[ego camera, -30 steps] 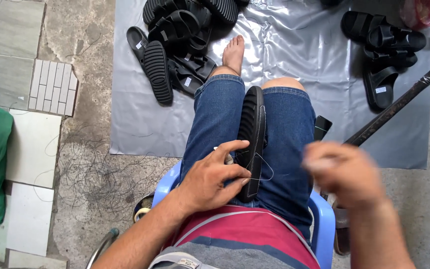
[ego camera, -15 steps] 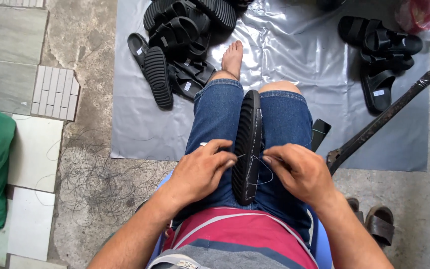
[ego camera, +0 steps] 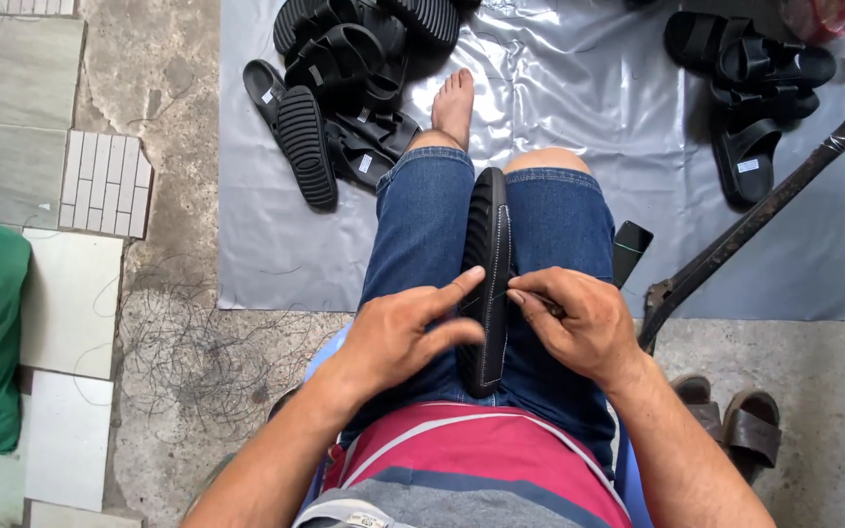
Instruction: Hand-sewing a sandal strap to the sole using a needle and thread
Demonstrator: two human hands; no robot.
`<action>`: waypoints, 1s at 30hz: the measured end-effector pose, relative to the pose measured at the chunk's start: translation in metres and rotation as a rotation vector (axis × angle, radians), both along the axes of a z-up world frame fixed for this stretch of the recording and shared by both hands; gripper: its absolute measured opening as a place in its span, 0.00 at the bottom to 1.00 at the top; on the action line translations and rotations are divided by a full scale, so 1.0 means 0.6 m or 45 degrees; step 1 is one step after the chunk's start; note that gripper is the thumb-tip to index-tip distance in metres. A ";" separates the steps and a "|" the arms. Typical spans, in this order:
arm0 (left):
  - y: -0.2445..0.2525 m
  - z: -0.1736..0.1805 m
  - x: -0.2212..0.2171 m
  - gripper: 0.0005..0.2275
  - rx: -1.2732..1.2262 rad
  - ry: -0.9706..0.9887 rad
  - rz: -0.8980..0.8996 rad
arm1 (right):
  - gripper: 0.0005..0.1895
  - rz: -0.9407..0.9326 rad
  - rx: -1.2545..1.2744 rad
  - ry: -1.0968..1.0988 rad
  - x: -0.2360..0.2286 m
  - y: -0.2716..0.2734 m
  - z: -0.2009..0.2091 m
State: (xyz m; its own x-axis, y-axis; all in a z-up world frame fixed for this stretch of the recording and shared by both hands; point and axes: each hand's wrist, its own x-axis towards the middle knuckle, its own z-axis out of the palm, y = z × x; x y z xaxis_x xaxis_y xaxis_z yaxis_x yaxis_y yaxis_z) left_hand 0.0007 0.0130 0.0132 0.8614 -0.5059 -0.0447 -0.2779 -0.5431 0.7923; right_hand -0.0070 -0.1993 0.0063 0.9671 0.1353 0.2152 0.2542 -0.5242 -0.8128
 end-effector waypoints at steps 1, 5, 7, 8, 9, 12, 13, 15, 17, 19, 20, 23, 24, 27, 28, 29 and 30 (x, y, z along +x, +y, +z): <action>-0.001 -0.009 0.004 0.24 0.001 0.003 0.007 | 0.03 0.007 0.001 0.003 0.000 0.000 -0.001; 0.004 -0.010 0.014 0.17 -0.201 0.110 -0.104 | 0.02 -0.007 -0.053 -0.006 -0.007 0.004 0.007; 0.016 -0.009 0.020 0.17 -0.275 0.175 -0.123 | 0.02 -0.006 -0.087 0.010 -0.007 -0.001 0.025; 0.027 -0.018 0.020 0.17 -0.409 0.365 -0.093 | 0.03 0.056 -0.062 0.147 -0.009 -0.006 0.036; 0.039 -0.027 0.021 0.18 -0.538 0.564 -0.068 | 0.03 0.110 -0.034 0.292 -0.013 -0.010 0.047; 0.102 -0.041 0.036 0.17 -0.414 0.832 0.481 | 0.18 0.257 -0.153 0.254 -0.008 -0.041 0.073; 0.116 -0.056 0.035 0.17 -0.419 0.829 0.482 | 0.18 0.260 -0.157 0.250 -0.008 -0.042 0.072; 0.144 -0.082 0.035 0.12 0.569 0.088 0.748 | 0.16 0.277 -0.185 0.177 -0.009 -0.043 0.074; 0.107 -0.050 0.043 0.10 0.351 -0.190 0.544 | 0.15 0.339 -0.289 0.158 0.005 -0.046 0.074; 0.069 -0.027 0.037 0.12 0.134 -0.442 0.338 | 0.14 0.405 -0.391 0.161 0.012 -0.047 0.067; 0.050 -0.018 0.029 0.14 -0.042 -0.356 0.190 | 0.15 0.438 -0.424 0.156 0.013 -0.046 0.061; 0.009 -0.007 0.025 0.20 -0.306 -0.207 0.010 | 0.17 0.483 -0.504 0.152 0.025 -0.046 0.051; -0.002 -0.006 0.023 0.23 -0.385 -0.124 -0.032 | 0.18 0.491 -0.541 0.172 0.027 -0.047 0.049; -0.016 -0.010 0.017 0.26 -0.337 0.023 0.018 | 0.18 0.488 -0.562 0.158 0.029 -0.048 0.047; -0.018 -0.012 0.015 0.26 -0.337 0.029 0.014 | 0.18 0.484 -0.560 0.164 0.027 -0.046 0.049; -0.020 -0.014 0.015 0.26 -0.350 0.080 0.030 | 0.18 0.475 -0.546 0.172 0.028 -0.045 0.052; -0.022 -0.016 0.015 0.27 -0.363 0.131 0.047 | 0.19 0.465 -0.531 0.179 0.029 -0.043 0.055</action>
